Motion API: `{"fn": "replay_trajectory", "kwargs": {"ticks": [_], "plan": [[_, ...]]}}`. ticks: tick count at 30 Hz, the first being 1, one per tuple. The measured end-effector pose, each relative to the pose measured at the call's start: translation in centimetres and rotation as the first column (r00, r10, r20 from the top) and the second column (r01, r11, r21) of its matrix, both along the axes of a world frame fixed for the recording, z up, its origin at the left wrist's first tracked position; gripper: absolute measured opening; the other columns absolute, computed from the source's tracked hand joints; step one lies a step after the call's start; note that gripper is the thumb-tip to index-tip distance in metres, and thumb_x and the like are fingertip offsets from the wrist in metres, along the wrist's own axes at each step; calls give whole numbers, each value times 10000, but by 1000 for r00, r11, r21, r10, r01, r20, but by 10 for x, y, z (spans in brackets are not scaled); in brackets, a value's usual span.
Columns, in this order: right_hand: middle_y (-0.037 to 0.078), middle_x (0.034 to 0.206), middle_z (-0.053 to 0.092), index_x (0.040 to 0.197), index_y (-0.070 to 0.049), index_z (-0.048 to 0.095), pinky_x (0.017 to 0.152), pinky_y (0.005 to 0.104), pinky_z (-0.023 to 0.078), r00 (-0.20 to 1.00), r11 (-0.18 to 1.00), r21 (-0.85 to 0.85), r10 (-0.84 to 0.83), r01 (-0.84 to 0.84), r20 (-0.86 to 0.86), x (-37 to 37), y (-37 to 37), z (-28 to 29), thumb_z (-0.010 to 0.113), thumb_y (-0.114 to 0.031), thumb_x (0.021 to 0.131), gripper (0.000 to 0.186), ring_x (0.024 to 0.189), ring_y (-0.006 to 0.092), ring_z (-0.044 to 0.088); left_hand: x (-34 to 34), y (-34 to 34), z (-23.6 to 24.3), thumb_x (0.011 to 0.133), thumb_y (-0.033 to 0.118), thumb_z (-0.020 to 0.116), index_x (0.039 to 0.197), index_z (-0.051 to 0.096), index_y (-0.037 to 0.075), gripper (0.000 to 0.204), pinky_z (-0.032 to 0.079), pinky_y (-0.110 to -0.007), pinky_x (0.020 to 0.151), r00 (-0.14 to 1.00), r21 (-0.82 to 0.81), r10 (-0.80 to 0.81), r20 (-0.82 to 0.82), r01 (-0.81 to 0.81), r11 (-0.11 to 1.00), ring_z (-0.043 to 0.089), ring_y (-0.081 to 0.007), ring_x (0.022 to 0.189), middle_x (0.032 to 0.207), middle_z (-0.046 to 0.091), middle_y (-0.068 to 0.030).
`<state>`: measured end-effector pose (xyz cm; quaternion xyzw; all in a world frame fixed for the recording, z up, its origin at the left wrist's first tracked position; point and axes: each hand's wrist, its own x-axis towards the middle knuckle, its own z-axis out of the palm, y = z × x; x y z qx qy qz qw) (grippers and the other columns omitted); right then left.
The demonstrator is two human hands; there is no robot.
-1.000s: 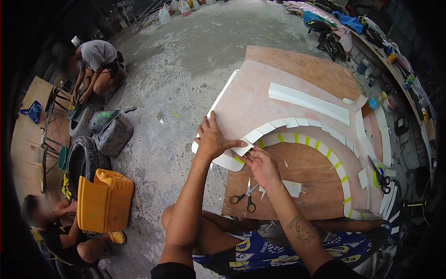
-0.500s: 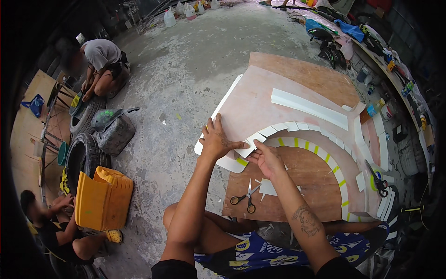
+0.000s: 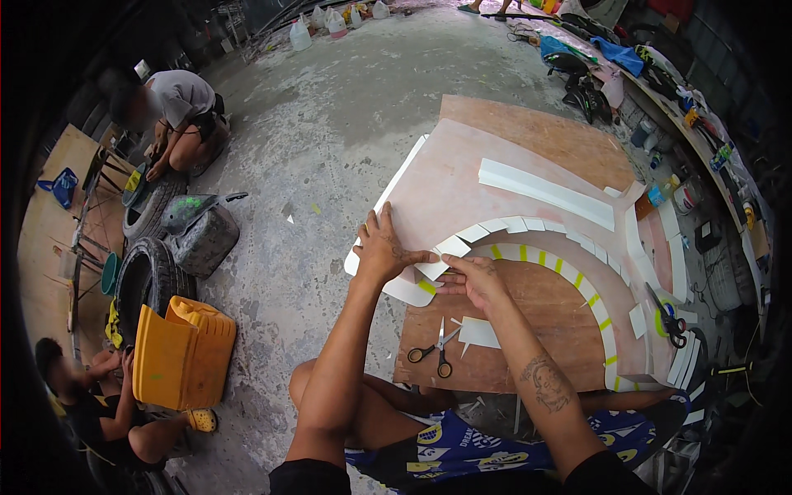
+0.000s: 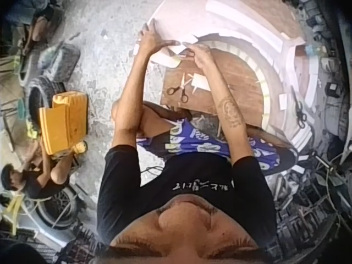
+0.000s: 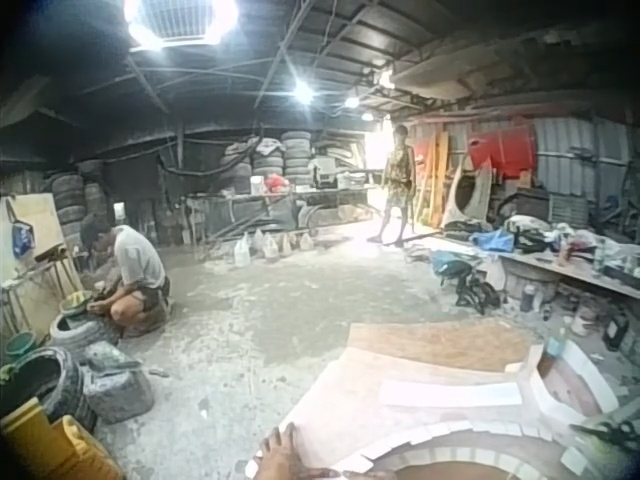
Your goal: The recorder is cutting and applying strips of material to a curved automotive body part mold.
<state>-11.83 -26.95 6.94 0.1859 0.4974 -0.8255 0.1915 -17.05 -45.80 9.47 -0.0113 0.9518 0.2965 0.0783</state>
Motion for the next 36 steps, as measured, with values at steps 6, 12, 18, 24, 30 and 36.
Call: {"fn": "replay_trajectory", "kwargs": {"ticks": [6,12,18,24,30,36], "plan": [[186,938,648,951,79,597,645,426,626,998,997,53,57,-56,-24,-6,1,-6,728,-158,853,289,824,282,690,1,-3,4,410,577,913,1509,189,79,1407,237,-716,1021,1000,-4,13,0,-13,1000,204,-485,1382,1500,248,-259],[130,933,636,985,53,613,642,411,627,987,983,105,139,-148,85,-18,12,-6,780,-194,790,356,807,246,676,45,-13,80,826,279,748,1066,640,-15,394,498,-373,800,889,134,-40,-456,113,984,638,-290,950,1097,641,-224],[89,920,628,1006,21,625,605,419,630,960,943,181,266,-278,86,-34,16,-8,808,-209,753,388,783,200,645,158,4,7,851,286,691,871,659,7,281,517,-437,725,923,-4,-365,124,368,930,655,-357,794,832,667,-214],[55,851,618,972,-13,620,642,464,628,954,923,241,290,-299,74,-38,14,-8,814,-193,756,342,706,168,614,198,37,-107,849,202,644,974,556,-66,308,519,-471,787,955,-146,-229,187,257,955,639,-427,890,911,632,-273],[27,782,597,929,-18,611,625,468,629,958,937,200,276,-285,74,-43,20,-13,817,-174,752,314,635,126,578,196,48,-100,800,159,670,1040,478,-50,372,507,-470,791,957,-206,-264,117,284,937,635,-421,850,859,629,-257],[14,775,565,899,-23,625,605,432,640,942,921,199,320,-335,104,-52,16,-14,837,-145,713,307,622,118,557,193,41,-111,698,169,770,1068,479,-67,527,503,-449,837,979,-217,-161,123,185,959,583,-410,1025,1022,595,-270]]}}
